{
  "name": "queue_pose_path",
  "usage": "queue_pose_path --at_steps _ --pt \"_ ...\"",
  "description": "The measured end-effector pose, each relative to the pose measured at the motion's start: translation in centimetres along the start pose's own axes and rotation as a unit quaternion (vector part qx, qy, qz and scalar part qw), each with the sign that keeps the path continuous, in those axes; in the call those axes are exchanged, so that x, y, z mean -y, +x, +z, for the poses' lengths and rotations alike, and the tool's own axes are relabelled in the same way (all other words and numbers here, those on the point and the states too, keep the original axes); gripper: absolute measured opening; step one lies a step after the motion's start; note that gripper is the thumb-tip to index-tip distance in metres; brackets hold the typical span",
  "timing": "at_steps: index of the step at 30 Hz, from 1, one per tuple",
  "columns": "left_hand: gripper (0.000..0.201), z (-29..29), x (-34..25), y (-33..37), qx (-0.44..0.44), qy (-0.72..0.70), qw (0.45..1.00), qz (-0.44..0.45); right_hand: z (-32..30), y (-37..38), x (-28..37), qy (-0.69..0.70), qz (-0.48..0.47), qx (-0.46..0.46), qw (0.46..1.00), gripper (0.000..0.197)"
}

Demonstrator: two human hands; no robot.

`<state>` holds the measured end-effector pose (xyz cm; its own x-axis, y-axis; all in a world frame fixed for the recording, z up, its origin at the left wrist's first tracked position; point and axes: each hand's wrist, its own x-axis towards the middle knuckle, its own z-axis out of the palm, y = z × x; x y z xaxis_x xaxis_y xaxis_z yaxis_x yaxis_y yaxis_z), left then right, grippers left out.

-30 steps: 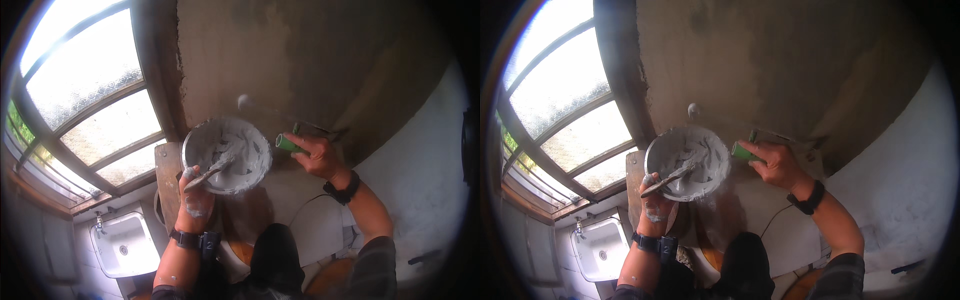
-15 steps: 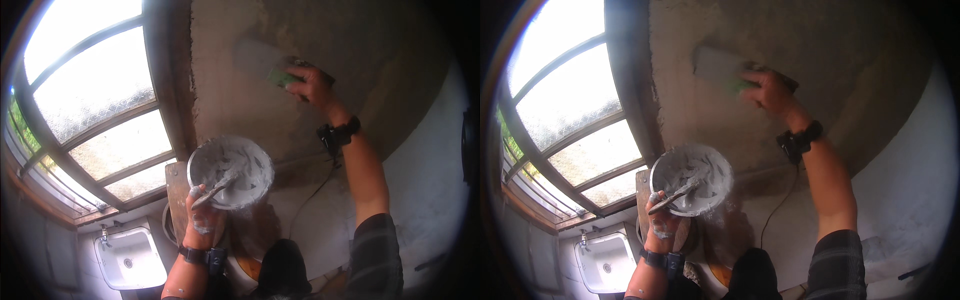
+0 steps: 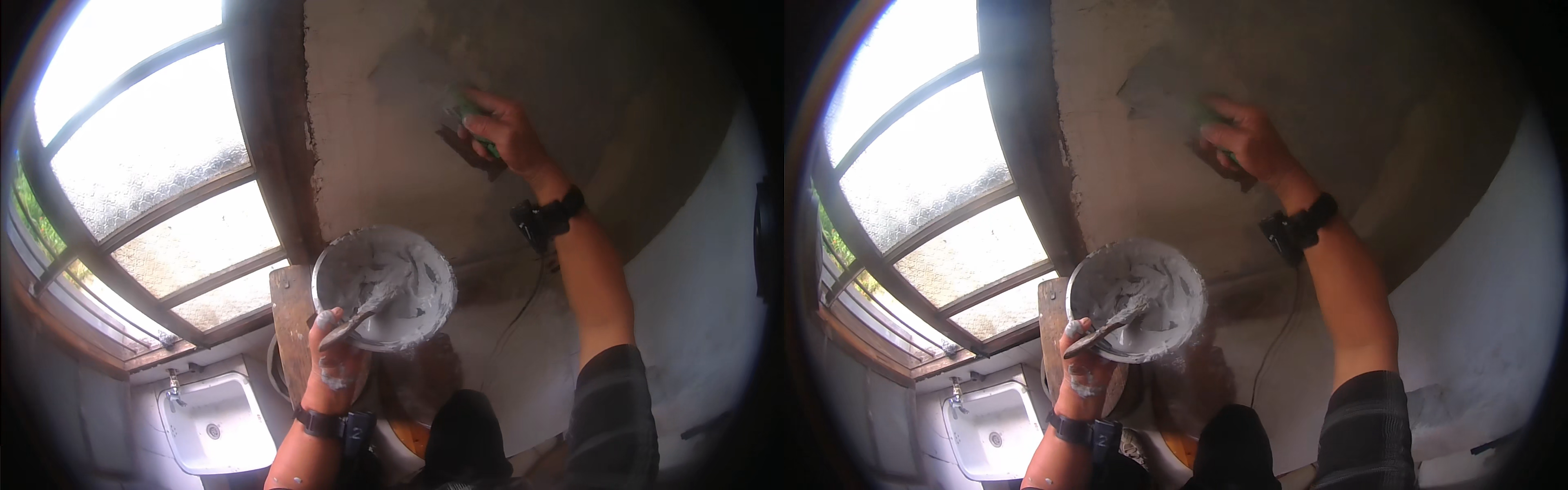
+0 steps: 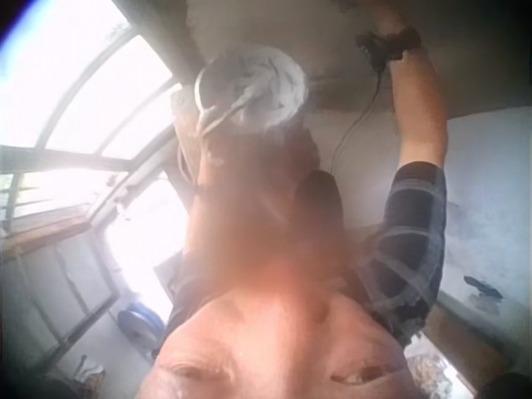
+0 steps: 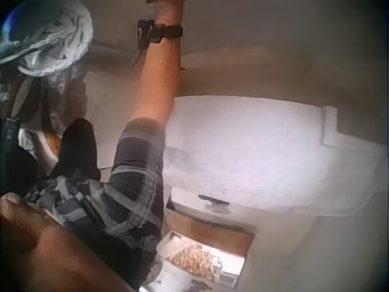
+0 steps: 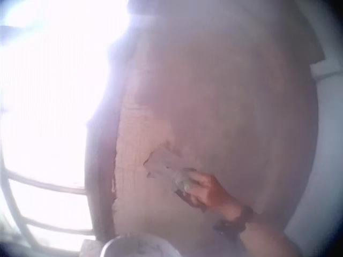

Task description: The person applies plaster to a wall using a trowel and a bucket. They repeatedly scoop plaster from the bucket and spread it onto the wall surface, smoothing it with the trowel. The task involves consistent hand movements to cover the wall area.

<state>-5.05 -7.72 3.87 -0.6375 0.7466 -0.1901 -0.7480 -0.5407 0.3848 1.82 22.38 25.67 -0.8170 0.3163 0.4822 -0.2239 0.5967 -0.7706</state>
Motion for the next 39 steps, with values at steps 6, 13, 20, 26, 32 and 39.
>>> queue_pose_path --at_steps 6,13,20,26,32,39 --pt "0.021 1.0 0.6 -0.8 0.002 0.005 1.000 0.016 -2.3 -2.5 -4.7 -0.026 0.010 -0.034 0.999 0.048" --pt "0.029 -0.6 0.6 0.3 -0.005 0.003 1.000 -0.008 -5.4 -6.4 -9.4 0.032 0.009 -0.127 0.991 0.043" --pt "0.024 -2.7 1.0 0.6 -0.004 -0.021 1.000 0.017 -1.1 -2.9 -12.5 0.158 -0.060 -0.219 0.961 0.031" --pt "0.033 -1.2 1.3 0.2 -0.004 -0.012 0.999 0.047 0.2 -6.2 -16.7 0.190 -0.015 -0.266 0.945 0.026" --pt "0.046 -4.8 0.6 -0.3 0.050 0.053 0.983 0.169 0.0 -6.9 -14.3 0.037 -0.083 -0.263 0.961 0.031" --pt "0.033 -3.9 0.5 0.6 -0.027 0.062 0.989 0.129 1.3 -5.1 -14.6 0.153 -0.087 -0.204 0.963 0.025"
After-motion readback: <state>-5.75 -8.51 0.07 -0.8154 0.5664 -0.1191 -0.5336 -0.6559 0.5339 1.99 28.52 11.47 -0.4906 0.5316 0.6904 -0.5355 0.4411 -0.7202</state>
